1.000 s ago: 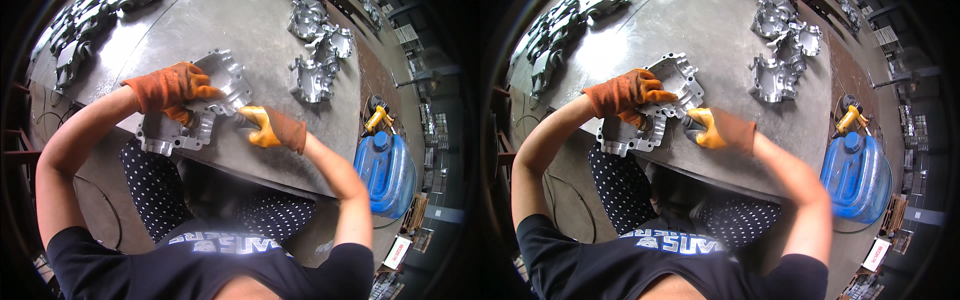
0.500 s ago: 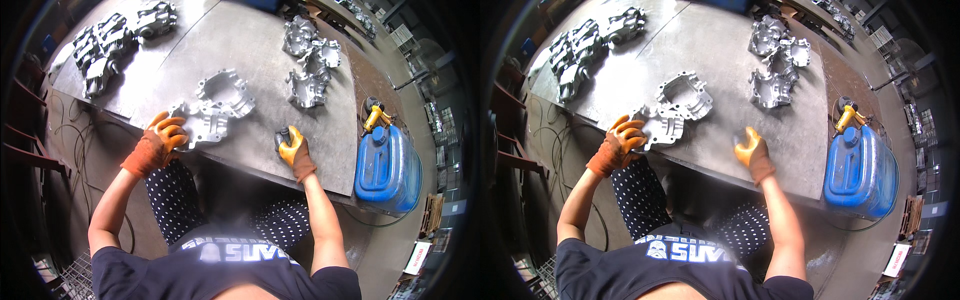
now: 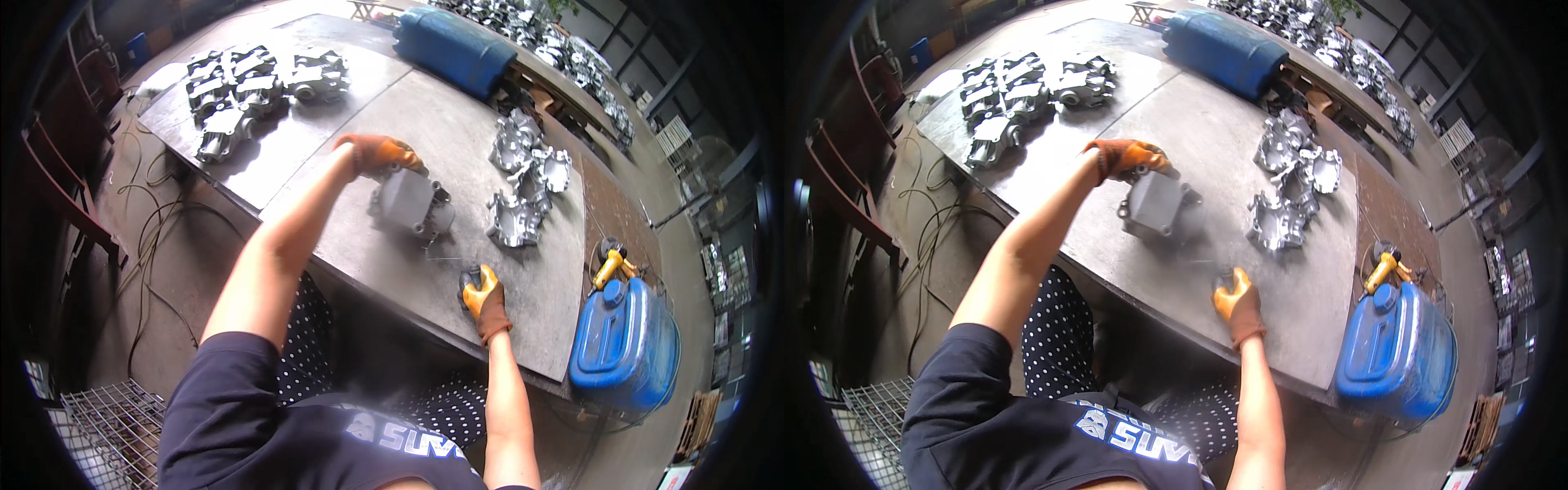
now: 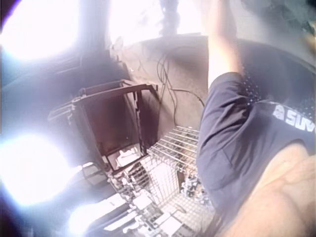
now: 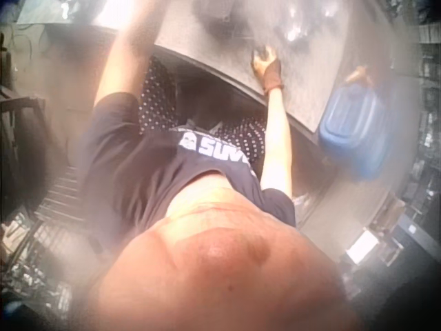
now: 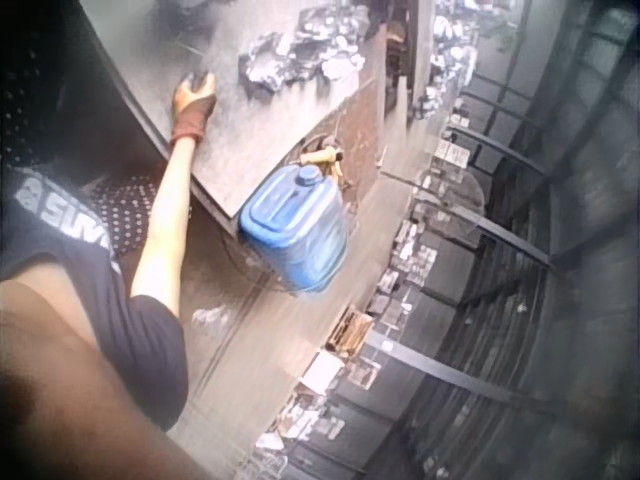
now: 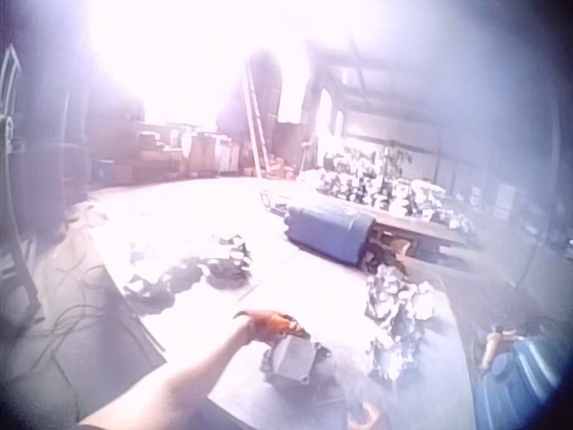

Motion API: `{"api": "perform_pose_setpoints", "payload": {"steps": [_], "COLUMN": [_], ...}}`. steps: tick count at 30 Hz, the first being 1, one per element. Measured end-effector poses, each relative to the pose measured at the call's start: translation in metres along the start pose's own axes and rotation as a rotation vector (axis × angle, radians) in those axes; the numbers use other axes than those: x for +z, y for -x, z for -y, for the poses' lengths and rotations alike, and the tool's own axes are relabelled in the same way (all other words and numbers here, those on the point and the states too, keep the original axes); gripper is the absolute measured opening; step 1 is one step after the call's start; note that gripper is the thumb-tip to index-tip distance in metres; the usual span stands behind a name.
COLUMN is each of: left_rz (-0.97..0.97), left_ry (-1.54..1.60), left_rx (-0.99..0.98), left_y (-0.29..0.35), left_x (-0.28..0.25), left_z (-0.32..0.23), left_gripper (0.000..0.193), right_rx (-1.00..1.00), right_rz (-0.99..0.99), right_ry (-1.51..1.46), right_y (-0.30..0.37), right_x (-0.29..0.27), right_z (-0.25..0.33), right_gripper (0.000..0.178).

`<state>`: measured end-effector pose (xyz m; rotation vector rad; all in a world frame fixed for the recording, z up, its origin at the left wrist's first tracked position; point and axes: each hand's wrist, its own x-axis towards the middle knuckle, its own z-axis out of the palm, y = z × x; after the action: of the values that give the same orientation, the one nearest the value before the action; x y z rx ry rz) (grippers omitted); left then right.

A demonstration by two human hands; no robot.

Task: The person picks up and turns over metal components on a metal table, using their hands to check the surfaces.

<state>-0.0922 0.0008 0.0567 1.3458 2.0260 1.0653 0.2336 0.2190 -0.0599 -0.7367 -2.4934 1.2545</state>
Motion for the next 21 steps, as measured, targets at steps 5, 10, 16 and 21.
{"api": "perform_pose_setpoints", "payload": {"steps": [5, 10, 16, 21], "left_rz": [-0.197, -0.364, -0.268, -0.398], "left_ry": [-0.435, -0.684, -1.176, -1.172], "left_rx": [-0.604, 0.033, 0.309, 0.279], "left_y": [-0.036, -0.011, 0.0, 0.028], "left_x": [0.0, 0.102, 0.141, 0.061], "left_z": [-0.02, -0.091, -0.027, 0.04], "left_gripper": [0.05, 0.047, 0.023, 0.019], "right_rx": [0.003, 0.086, 0.054, 0.05], "right_rz": [0.023, 0.023, 0.026, -0.051], "right_ry": [-0.084, -0.214, -0.114, -0.007], "right_y": [0.001, 0.008, 0.008, 0.003], "right_x": [0.007, -0.004, -0.006, 0.005], "right_z": [0.016, 0.014, 0.016, 0.013], "right_gripper": [0.018, 0.007, 0.025, 0.029]}}
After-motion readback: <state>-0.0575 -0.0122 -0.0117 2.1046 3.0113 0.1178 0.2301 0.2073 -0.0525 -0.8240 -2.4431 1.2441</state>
